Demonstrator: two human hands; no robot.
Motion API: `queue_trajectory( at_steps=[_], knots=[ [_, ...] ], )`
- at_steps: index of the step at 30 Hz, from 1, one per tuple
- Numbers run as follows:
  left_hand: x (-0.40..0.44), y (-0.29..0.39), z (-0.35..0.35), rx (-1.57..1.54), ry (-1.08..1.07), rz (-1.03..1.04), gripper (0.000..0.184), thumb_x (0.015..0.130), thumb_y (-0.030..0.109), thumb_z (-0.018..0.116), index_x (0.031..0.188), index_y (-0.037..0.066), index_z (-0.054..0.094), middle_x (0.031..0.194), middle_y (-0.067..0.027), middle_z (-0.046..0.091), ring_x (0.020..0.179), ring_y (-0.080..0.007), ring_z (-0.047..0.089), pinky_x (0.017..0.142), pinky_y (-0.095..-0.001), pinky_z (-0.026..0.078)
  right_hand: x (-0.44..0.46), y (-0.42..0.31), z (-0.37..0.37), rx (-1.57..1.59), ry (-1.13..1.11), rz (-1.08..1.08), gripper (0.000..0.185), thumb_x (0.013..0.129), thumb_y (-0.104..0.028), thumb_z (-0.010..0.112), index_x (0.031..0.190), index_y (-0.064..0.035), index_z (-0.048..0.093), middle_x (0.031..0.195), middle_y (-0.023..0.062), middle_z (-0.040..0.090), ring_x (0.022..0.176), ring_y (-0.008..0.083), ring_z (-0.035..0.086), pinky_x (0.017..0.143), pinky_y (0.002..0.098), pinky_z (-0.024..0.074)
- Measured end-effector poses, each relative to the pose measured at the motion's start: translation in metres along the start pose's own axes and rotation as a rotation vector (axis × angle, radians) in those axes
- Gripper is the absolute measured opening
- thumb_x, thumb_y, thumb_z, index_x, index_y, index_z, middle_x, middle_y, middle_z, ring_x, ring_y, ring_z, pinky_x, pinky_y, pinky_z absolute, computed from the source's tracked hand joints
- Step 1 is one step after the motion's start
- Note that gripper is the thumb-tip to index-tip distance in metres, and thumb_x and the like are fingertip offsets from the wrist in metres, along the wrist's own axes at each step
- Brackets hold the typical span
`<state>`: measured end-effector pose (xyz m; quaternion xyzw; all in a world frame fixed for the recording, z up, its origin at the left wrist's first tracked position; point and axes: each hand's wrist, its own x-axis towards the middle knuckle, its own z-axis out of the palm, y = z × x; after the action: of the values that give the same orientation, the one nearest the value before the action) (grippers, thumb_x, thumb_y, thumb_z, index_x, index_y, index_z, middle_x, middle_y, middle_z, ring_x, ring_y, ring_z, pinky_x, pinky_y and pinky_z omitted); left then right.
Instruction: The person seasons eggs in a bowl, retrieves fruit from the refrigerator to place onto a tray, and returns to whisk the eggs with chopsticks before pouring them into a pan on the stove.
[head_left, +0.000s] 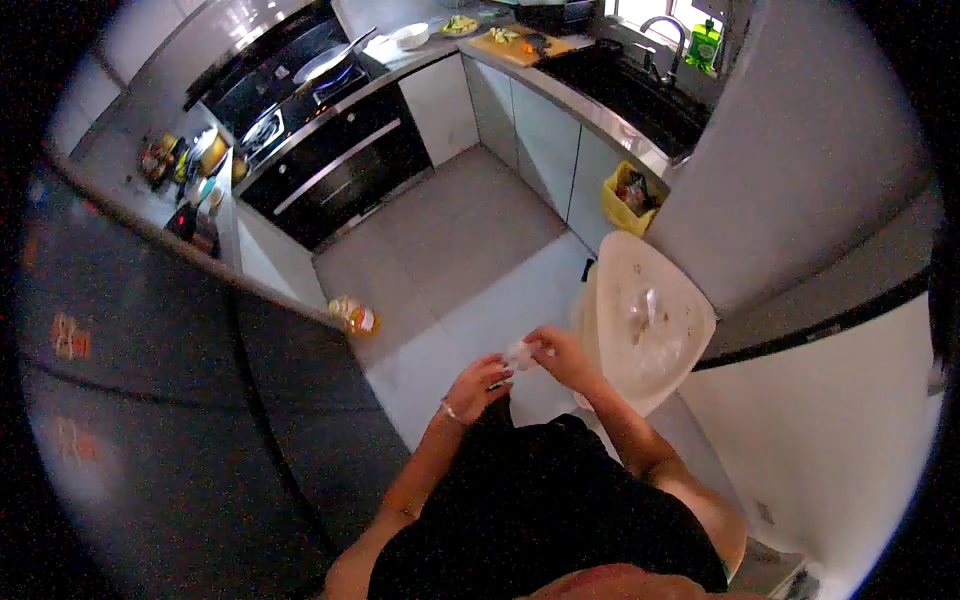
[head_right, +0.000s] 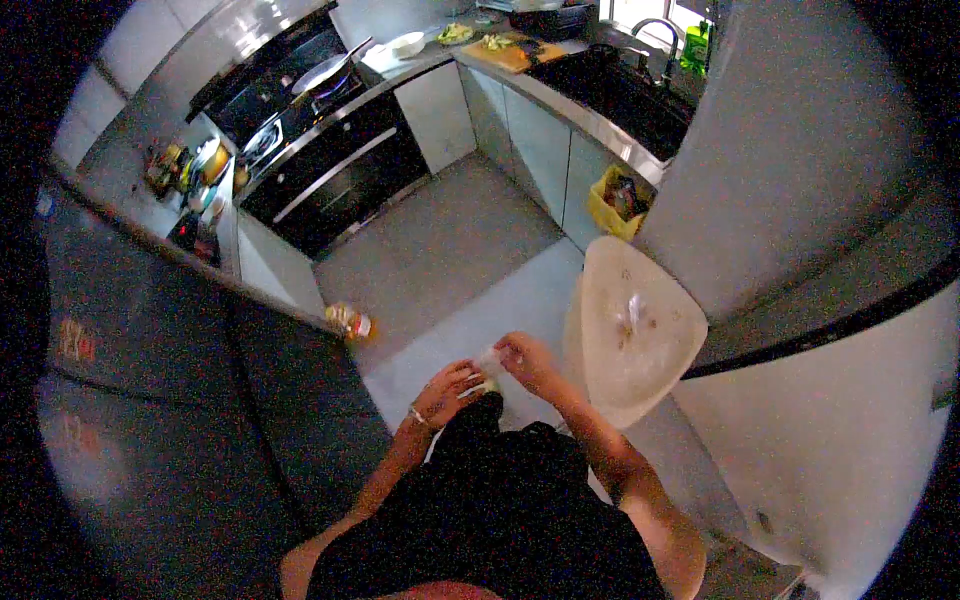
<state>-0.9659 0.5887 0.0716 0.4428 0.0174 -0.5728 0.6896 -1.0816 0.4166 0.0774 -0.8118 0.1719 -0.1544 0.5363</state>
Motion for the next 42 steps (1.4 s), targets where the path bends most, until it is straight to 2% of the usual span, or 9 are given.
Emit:
queue_trajectory(
  at_steps=[2, 17, 21, 23, 25, 29, 33, 34, 42],
  knots=[
    [0.019, 0.029, -0.030, 0.348, -0.025, 0.212, 0.018, 0.080, 0.007, 0.060, 0.097, 0.002, 0.055, 0.101, -0.0070, 0.056, 0.093, -0.0188, 0.057, 0.081, -0.0289, 0.047, 0.036, 0.013, -0.015, 0.038, 0.084, 0.182, 0.020, 0.075, -0.006, 0.061, 0.094, -0.0031, 0.059, 0.084, 0.0074, 0.061, 0.078, 0.0177, 0.057, 0.068, 0.0301, 0.0454],
    [0.207, 0.203, -0.071, 0.108, 0.167, -0.061, 0.014, 0.081, 0.004, 0.056, 0.095, 0.003, 0.054, 0.087, -0.0080, 0.059, 0.078, -0.0177, 0.059, 0.068, -0.0266, 0.050, 0.212, 0.175, -0.212, -0.664, 1.018, 0.270, 0.014, 0.073, -0.006, 0.057, 0.087, -0.0046, 0.055, 0.078, 0.0113, 0.050, 0.071, 0.0261, 0.050, 0.067, 0.0351, 0.0428],
    [0.265, 0.236, -0.053, 0.052, 0.240, -0.051, 0.014, 0.081, 0.003, 0.054, 0.095, 0.003, 0.054, 0.088, -0.0082, 0.059, 0.079, -0.0184, 0.059, 0.069, -0.0278, 0.051, 0.262, 0.291, -0.257, -0.802, 1.000, 0.579, 0.017, 0.074, -0.014, 0.058, 0.085, -0.0014, 0.053, 0.082, 0.0167, 0.052, 0.082, 0.0345, 0.050, 0.069, 0.0417, 0.0423],
    [0.278, 0.256, -0.023, 0.928, 0.120, 0.352, 0.014, 0.081, 0.002, 0.054, 0.095, 0.002, 0.054, 0.088, -0.0089, 0.059, 0.079, -0.0188, 0.059, 0.069, -0.0277, 0.051, 0.279, 0.319, -0.252, -0.609, 0.977, 0.736, 0.019, 0.075, -0.015, 0.058, 0.088, -0.0013, 0.056, 0.073, 0.0167, 0.051, 0.070, 0.0345, 0.049, 0.065, 0.0416, 0.0428],
    [0.303, 0.266, -0.009, 1.009, 0.042, 0.416, 0.013, 0.082, 0.001, 0.053, 0.095, 0.002, 0.054, 0.088, -0.0096, 0.059, 0.079, -0.0193, 0.059, 0.069, -0.0280, 0.051, 0.290, 0.350, -0.250, -0.589, 0.874, 0.811, 0.021, 0.075, -0.016, 0.058, 0.090, -0.0010, 0.058, 0.069, 0.0173, 0.053, 0.065, 0.0349, 0.051, 0.063, 0.0424, 0.0438],
    [0.348, 0.267, -0.014, 0.270, 0.063, 0.108, 0.013, 0.082, 0.002, 0.053, 0.094, 0.000, 0.054, 0.087, -0.0109, 0.059, 0.080, -0.0209, 0.058, 0.070, -0.0301, 0.049, 0.287, 0.376, -0.257, -0.575, 0.640, 1.144, 0.025, 0.073, -0.019, 0.058, 0.091, -0.0012, 0.060, 0.077, 0.0199, 0.059, 0.071, 0.0338, 0.059, 0.060, 0.0431, 0.0481],
    [0.390, 0.262, -0.010, 0.395, -0.044, 0.099, 0.014, 0.082, 0.001, 0.051, 0.095, -0.001, 0.053, 0.087, -0.0120, 0.059, 0.080, -0.0228, 0.058, 0.071, -0.0318, 0.048, 0.272, 0.419, -0.236, -1.374, 0.643, 0.647, 0.044, 0.074, -0.024, 0.057, 0.109, 0.0028, 0.053, 0.092, 0.0167, 0.061, 0.065, 0.0323, 0.059, 0.054, 0.0430, 0.0491],
    [0.402, 0.260, -0.010, 0.424, -0.051, 0.073, 0.014, 0.082, 0.000, 0.051, 0.095, -0.001, 0.053, 0.088, -0.0122, 0.059, 0.080, -0.0231, 0.058, 0.072, -0.0318, 0.049, 0.283, 0.403, -0.249, -0.885, 0.455, 0.913, 0.041, 0.078, -0.023, 0.055, 0.110, 0.0021, 0.052, 0.092, 0.0160, 0.060, 0.069, 0.0282, 0.058, 0.056, 0.0434, 0.0489],
    [0.451, 0.286, 0.033, 0.598, -0.064, 0.043, 0.012, 0.083, 0.001, 0.051, 0.095, 0.000, 0.054, 0.089, -0.0125, 0.061, 0.080, -0.0227, 0.061, 0.070, -0.0317, 0.051, 0.313, 0.417, -0.250, -0.848, 0.242, 1.217, 0.025, 0.085, -0.019, 0.050, 0.100, -0.0001, 0.055, 0.083, 0.0155, 0.057, 0.079, 0.0217, 0.054, 0.070, 0.0358, 0.0462]
  ],
)
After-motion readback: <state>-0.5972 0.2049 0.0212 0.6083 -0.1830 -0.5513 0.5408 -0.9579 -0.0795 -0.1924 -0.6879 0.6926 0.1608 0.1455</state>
